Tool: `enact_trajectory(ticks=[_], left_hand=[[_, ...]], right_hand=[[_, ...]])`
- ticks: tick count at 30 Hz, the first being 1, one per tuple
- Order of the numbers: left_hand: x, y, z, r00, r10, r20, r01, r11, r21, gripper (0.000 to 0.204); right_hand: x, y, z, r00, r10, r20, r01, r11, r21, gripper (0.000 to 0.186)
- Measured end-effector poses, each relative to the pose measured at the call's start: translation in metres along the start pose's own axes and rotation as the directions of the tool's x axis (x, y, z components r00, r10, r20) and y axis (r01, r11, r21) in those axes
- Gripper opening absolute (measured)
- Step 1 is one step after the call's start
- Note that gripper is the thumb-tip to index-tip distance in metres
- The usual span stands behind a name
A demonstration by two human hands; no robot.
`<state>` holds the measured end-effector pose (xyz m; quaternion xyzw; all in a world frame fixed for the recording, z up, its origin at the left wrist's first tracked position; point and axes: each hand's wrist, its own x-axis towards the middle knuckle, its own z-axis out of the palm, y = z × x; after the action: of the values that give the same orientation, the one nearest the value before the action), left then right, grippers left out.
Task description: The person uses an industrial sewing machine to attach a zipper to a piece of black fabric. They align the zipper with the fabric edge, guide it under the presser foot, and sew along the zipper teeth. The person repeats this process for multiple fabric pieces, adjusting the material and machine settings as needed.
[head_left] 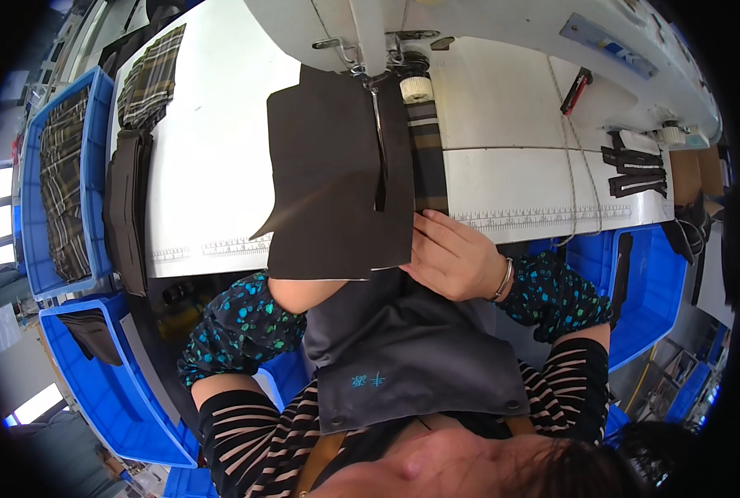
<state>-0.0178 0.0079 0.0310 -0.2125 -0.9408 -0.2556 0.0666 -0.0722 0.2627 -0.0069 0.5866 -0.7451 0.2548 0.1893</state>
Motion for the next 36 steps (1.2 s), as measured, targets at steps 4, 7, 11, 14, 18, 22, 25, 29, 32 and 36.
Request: enact_trajectory(ticks=[4,7,11,14,18,22,25,29,32,36], left_hand=[[-0.004,-0.002,0.003,1.0,-0.013,0.002,0.013,1.0,-0.004,0.03],[-0.009,-0.002,0.006,0.998,-0.053,-0.03,0.052,0.998,-0.021,0.031],[-0.002,0.001,0.003,0.999,-0.038,-0.031,0.035,0.996,-0.082,0.03],[0.0,0.004,0.0,0.999,-0.004,-0.044,-0.001,0.992,-0.122,0.034],[0.011,0.01,-0.01,0.996,0.088,-0.02,-0.09,0.991,-0.096,0.036],[0.022,0.007,-0.019,0.986,0.167,-0.032,-0.168,0.985,-0.047,0.034],[0.021,0.008,-0.021,0.991,0.135,-0.005,-0.135,0.989,-0.053,0.034],[0.021,0.009,-0.02,0.993,0.118,0.012,-0.117,0.99,-0.086,0.033],[0.004,0.02,-0.012,0.997,0.062,-0.042,-0.066,0.994,-0.083,0.034],[-0.039,0.035,-0.019,0.839,0.507,-0.195,-0.422,0.834,0.354,0.041]], right_hand=[[0.001,0.001,0.0,1.0,-0.008,-0.014,0.008,1.0,-0.001,0.026],[0.001,0.0,0.001,1.0,-0.007,-0.024,0.007,1.0,-0.003,0.024],[0.004,0.002,-0.003,1.0,-0.018,-0.011,0.018,1.0,0.023,0.021],[0.004,0.002,-0.003,1.0,-0.014,-0.01,0.014,0.999,0.045,0.02],[0.001,0.001,-0.001,0.999,0.023,-0.025,-0.021,0.997,0.071,0.023],[0.001,-0.004,0.003,0.976,0.195,-0.096,-0.184,0.977,0.111,0.026],[0.007,-0.003,-0.004,0.983,0.177,-0.042,-0.172,0.98,0.101,0.028],[0.01,-0.001,-0.004,0.994,0.104,-0.015,-0.103,0.993,0.06,0.027],[0.011,-0.002,-0.004,0.996,0.089,-0.032,-0.087,0.994,0.07,0.023],[0.001,0.0,0.003,0.997,0.052,-0.062,-0.051,0.999,0.018,0.016]])
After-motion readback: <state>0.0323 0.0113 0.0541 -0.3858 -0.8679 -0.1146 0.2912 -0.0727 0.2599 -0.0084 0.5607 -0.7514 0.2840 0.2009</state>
